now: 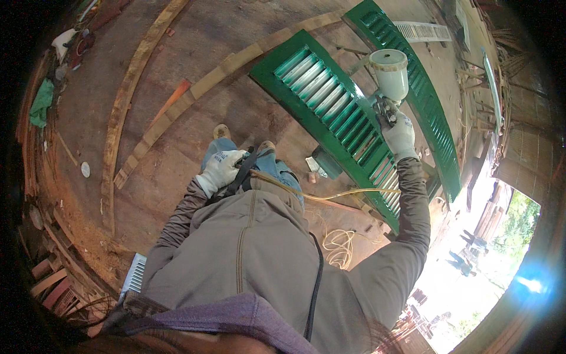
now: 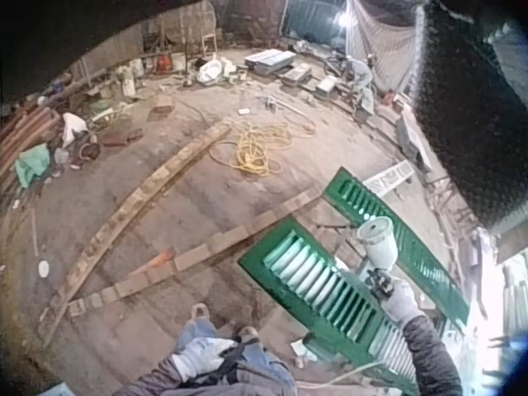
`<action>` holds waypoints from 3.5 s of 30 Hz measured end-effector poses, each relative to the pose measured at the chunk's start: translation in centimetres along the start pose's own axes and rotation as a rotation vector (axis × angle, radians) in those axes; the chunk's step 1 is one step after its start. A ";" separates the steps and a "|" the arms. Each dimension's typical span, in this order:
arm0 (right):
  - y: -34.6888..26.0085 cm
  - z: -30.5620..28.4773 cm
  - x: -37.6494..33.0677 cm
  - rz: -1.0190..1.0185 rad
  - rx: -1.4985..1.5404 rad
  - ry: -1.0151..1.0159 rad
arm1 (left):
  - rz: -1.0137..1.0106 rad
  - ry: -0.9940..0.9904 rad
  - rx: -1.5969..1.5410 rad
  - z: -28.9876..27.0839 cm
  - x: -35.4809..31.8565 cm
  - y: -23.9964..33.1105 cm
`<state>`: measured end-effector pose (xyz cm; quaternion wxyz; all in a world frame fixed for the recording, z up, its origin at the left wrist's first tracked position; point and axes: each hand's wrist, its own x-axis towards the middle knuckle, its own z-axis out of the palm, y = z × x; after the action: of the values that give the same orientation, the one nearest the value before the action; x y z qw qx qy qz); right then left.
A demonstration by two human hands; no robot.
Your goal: The person uses a spray gun to apply green paint to a metal louvered vent. They move the spray gun back and forth across the surface to ensure even coverage.
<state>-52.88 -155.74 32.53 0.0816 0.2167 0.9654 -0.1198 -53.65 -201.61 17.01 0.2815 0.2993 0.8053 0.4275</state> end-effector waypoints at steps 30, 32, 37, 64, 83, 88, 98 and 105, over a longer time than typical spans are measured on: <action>3.2 2.9 -1.0 -0.124 0.184 -0.074 | 0.077 0.081 -0.036 -1.5 0.5 -1.8; -1.5 0.5 -2.3 -0.025 0.459 -0.296 | 0.050 0.099 -0.050 -1.4 0.3 -1.9; -4.5 -0.6 -2.3 0.001 0.637 -0.425 | 0.032 0.046 -0.055 -2.2 0.6 -1.3; -3.1 2.4 3.0 -0.161 0.069 -0.006 | 0.009 0.062 -0.013 -3.7 0.1 -0.8; -6.2 1.2 1.1 0.106 0.570 -0.336 | 0.015 0.101 -0.012 -3.9 -0.4 -2.0; -5.2 2.8 3.8 -0.194 0.133 -0.001 | 0.033 0.124 -0.031 -3.3 -0.6 -3.1; -8.8 2.1 7.1 -0.177 -0.087 0.081 | 0.030 0.145 -0.013 -4.2 -1.0 -3.6; -12.5 1.0 2.8 0.021 0.485 -0.313 | 0.017 0.153 -0.037 -4.4 -1.2 -4.5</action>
<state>-60.73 -165.83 33.44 0.1767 0.2188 0.8818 -0.3785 -57.12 -206.82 15.47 0.2208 0.2675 0.8139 0.4662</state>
